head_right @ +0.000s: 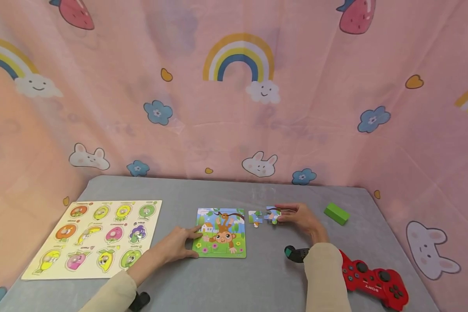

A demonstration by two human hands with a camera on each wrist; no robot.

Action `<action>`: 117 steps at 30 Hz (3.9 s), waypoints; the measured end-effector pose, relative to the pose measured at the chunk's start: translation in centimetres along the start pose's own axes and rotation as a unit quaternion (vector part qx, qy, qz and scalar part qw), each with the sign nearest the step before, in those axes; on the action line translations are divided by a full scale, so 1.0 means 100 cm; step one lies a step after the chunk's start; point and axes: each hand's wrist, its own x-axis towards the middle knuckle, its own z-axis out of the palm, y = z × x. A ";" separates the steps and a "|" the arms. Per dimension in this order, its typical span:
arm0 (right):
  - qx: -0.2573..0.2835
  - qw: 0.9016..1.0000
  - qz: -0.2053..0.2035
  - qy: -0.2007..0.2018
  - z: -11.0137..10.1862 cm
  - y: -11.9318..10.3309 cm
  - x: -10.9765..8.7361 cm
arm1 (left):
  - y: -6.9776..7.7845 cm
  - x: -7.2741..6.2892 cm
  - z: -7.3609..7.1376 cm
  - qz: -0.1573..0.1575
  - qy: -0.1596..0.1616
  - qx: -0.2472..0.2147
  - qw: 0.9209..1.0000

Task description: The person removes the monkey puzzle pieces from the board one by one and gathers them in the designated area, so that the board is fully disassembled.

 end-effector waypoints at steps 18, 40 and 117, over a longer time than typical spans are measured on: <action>-0.152 0.988 0.037 -0.002 -0.050 0.000 -0.023 | -0.001 0.004 -0.002 0.005 0.008 0.002 1.000; -0.290 0.956 0.023 0.047 -0.040 -0.011 -0.029 | 0.000 0.001 0.003 0.040 0.009 0.013 0.999; -0.214 0.970 -0.113 0.025 0.196 -0.050 0.034 | 0.015 -0.013 0.022 0.002 0.099 -0.026 0.995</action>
